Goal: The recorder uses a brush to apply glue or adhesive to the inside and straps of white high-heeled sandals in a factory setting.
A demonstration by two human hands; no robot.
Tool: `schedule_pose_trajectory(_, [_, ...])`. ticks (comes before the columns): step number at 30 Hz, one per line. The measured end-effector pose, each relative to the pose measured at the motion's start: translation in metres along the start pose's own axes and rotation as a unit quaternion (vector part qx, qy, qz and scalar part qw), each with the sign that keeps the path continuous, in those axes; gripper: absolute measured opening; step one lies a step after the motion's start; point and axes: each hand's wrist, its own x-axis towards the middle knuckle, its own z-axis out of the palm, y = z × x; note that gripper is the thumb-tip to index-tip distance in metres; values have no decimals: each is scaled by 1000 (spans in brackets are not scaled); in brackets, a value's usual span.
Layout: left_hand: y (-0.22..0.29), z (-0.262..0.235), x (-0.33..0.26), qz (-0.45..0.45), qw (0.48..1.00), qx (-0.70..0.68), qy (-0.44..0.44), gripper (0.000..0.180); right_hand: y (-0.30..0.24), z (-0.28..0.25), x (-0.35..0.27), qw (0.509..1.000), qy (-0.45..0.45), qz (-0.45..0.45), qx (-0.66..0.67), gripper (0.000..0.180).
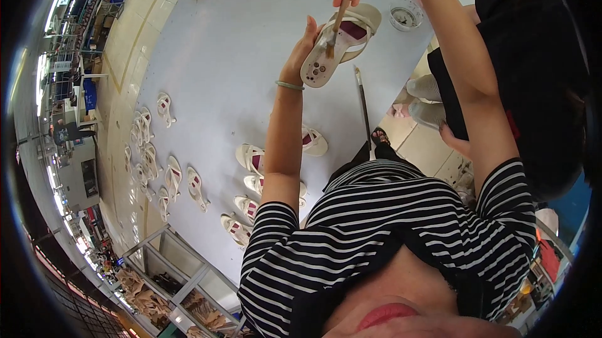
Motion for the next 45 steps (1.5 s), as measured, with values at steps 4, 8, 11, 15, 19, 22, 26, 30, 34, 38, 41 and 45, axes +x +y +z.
schedule_pose_trajectory(4, [-50, -45, 13, -3, 997, -71, 23, 76, 1, 19, -36, 981, 177, -37, -72, 20])
schedule_pose_trajectory(8, [-139, -133, 5, 100, 954, -280, -37, 71, 33, 49, -57, 946, 248, -188, 85, 19])
schedule_pose_trajectory(11, [-169, -116, 18, 127, 935, -284, 171, 68, 75, 67, -83, 898, 338, -147, 242, 22])
schedule_pose_trajectory(15, [-191, -130, 12, 15, 908, -254, 332, 67, 132, 82, -88, 860, 369, -91, 340, 24])
schedule_pose_trajectory(19, [-191, -143, -31, 6, 857, -327, 398, 65, 151, 92, -96, 841, 406, -70, 350, 24])
schedule_pose_trajectory(22, [-163, -137, -85, 58, 882, 19, 468, 53, 162, 74, -141, 824, 501, -52, 260, 26])
schedule_pose_trajectory(26, [-114, -166, -175, 124, 670, 651, 336, 46, 211, 48, -137, 802, 589, -10, 98, 19])
schedule_pose_trajectory(30, [-128, -148, -162, -20, 593, 801, 84, 43, 273, 4, -128, 736, 608, 164, -249, 19])
schedule_pose_trajectory(34, [-148, -160, -140, -40, 505, 861, -44, 26, 311, -16, -111, 728, 648, 133, -182, 23])
schedule_pose_trajectory(38, [-160, -202, -143, -106, 502, 856, -56, 11, 333, -24, -83, 723, 637, 121, -237, 22])
schedule_pose_trajectory(41, [-146, -201, -132, -155, 535, 819, -136, 7, 359, -34, -92, 690, 626, 143, -334, 18])
schedule_pose_trajectory(45, [-70, -160, -169, -259, 750, 608, -33, 14, 337, -14, -81, 713, 637, 144, -256, 18])
